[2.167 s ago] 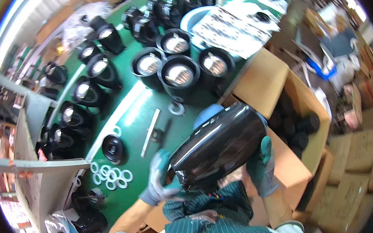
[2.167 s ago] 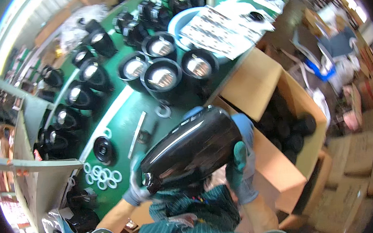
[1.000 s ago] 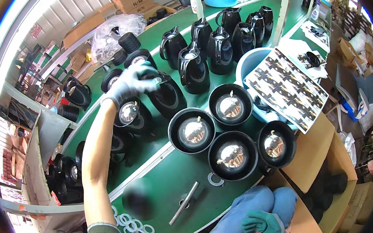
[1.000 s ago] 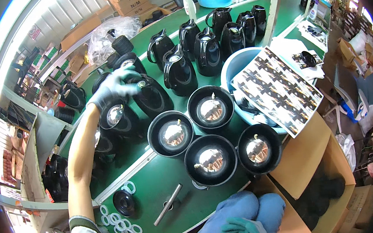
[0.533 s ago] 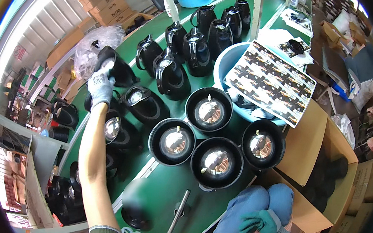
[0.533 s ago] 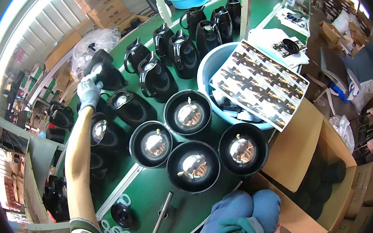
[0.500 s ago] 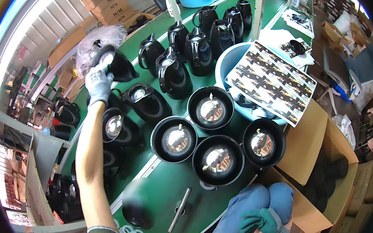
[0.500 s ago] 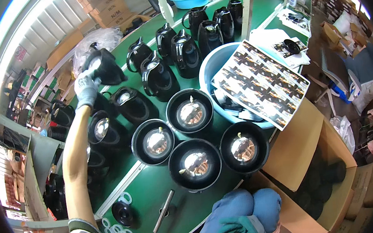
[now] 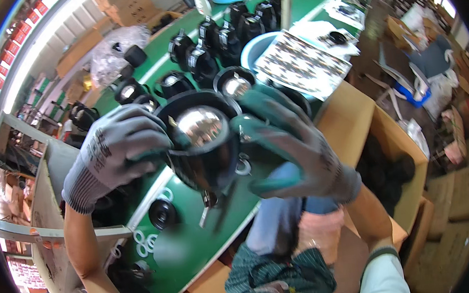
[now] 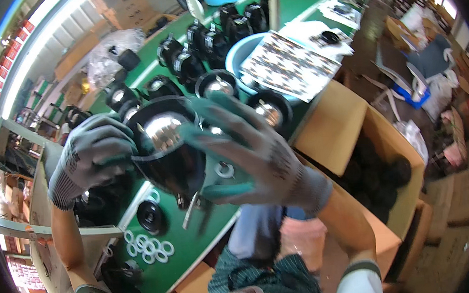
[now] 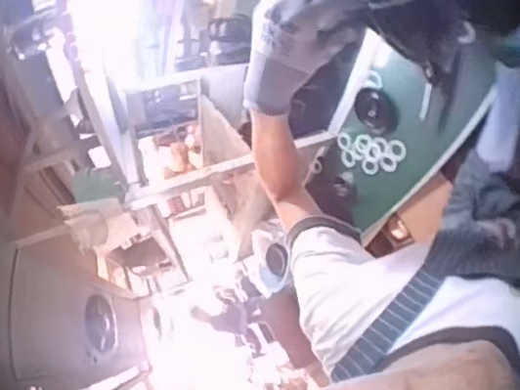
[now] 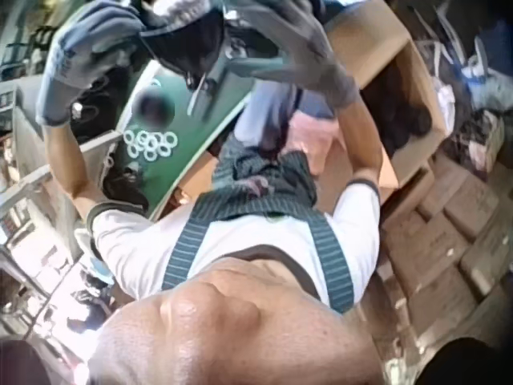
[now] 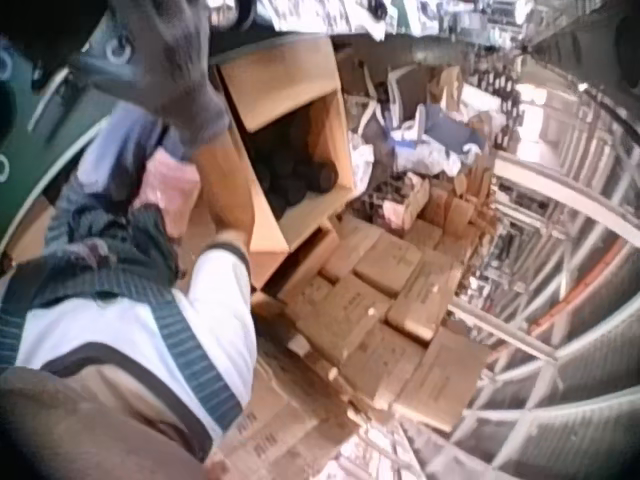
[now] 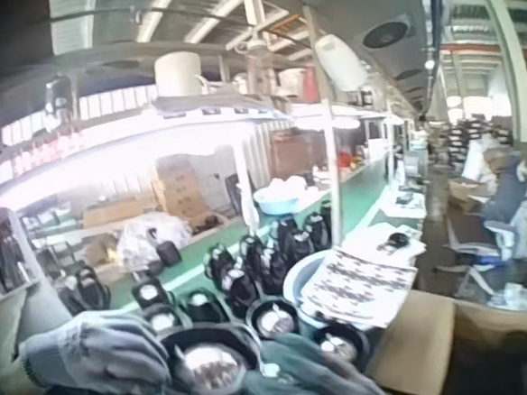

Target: The person assembles black electric kettles by inserting a metal rod into the base of each kettle and securing it with a black cap. The person handles each kettle one at a time, places the assembled units on a green table, and repeats the process.

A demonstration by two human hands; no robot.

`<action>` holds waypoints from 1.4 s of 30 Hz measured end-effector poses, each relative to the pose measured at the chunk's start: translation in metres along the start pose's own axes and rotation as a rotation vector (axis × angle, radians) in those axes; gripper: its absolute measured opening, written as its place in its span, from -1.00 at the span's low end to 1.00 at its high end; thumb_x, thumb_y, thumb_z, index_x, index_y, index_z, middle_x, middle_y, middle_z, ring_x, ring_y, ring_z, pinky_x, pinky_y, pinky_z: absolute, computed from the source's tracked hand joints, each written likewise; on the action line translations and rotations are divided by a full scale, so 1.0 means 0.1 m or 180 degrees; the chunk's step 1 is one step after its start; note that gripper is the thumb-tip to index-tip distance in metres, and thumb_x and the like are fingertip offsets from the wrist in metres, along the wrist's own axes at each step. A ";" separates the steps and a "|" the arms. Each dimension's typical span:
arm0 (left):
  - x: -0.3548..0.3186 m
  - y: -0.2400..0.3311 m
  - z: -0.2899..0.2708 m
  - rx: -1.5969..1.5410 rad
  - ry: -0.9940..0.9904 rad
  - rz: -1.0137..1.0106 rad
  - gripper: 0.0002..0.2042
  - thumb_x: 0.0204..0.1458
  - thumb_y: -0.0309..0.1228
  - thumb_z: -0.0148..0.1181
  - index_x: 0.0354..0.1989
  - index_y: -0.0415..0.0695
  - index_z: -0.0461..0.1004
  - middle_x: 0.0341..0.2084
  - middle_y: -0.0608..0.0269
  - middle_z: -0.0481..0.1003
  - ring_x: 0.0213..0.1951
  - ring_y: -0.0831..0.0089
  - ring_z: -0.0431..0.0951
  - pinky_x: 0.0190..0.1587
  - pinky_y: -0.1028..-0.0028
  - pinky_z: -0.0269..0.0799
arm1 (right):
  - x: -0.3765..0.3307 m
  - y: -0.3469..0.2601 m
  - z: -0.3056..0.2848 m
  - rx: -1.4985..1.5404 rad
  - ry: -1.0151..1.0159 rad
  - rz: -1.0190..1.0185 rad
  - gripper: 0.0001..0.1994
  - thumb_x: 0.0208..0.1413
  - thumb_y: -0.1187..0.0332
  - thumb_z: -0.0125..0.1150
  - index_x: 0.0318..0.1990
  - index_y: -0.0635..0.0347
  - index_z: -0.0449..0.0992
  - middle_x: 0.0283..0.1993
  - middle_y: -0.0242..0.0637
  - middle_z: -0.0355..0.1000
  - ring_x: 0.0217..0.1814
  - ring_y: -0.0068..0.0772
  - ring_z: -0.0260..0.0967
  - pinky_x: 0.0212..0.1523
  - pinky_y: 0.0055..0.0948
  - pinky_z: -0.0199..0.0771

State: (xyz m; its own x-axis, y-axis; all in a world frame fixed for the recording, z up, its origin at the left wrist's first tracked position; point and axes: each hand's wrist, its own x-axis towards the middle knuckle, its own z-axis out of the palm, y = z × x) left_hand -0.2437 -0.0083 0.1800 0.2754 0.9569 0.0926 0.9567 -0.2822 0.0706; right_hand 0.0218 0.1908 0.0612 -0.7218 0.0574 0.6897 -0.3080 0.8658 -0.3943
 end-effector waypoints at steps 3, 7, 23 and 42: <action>0.10 0.51 0.25 -0.0329 0.0037 0.0653 -0.67 -0.13 -0.26 0.43 -0.16 -0.06 0.61 -0.19 0.24 0.55 -0.03 0.14 0.56 0.12 0.09 0.50 | -0.28 -0.12 -0.12 0.0638 -0.0718 -0.0247 -0.46 -0.10 0.22 0.60 0.04 0.12 0.49 0.43 0.00 0.30 0.50 0.19 0.19 0.43 0.10 0.24; 0.33 0.96 0.83 -0.0883 0.0829 0.0650 -0.65 -0.08 -0.35 0.46 -0.10 -0.19 0.63 -0.01 0.06 0.61 0.11 -0.03 0.57 0.24 0.02 0.42 | -1.21 -0.41 -0.40 0.0456 -0.0202 0.0318 -0.56 -0.12 0.22 0.61 -0.15 0.11 0.47 0.30 0.00 0.45 0.34 0.20 0.41 0.26 -0.04 0.48; 0.47 1.56 3.38 -0.2720 0.0161 -0.1294 -0.37 -0.07 -0.54 0.35 0.27 -0.28 0.40 0.10 -0.04 0.54 0.10 0.09 0.56 0.18 0.21 0.47 | -2.65 -1.19 -0.53 0.1254 0.1202 0.2103 -0.54 0.05 0.23 0.53 0.06 0.18 0.55 0.43 0.08 0.29 0.35 -0.04 0.46 0.25 -0.19 0.54; 0.55 1.39 3.72 -0.4580 0.0107 -0.2748 -0.50 -0.03 -0.46 0.34 0.15 -0.29 0.50 -0.03 0.04 0.59 -0.02 0.21 0.60 0.09 0.29 0.51 | -5.23 3.11 0.56 -0.0398 -0.2042 0.3782 -0.22 0.25 0.08 0.10 0.57 0.09 0.03 0.64 0.05 -0.12 0.60 0.22 -0.06 0.42 0.32 0.12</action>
State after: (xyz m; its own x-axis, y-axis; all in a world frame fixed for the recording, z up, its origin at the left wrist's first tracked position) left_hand -0.0607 0.0307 -0.1745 -0.2690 0.8582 -0.4372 -0.0475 0.4416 0.8960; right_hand 0.2692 0.4022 -0.4559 -0.6801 0.5853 -0.4415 0.7311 0.4968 -0.4676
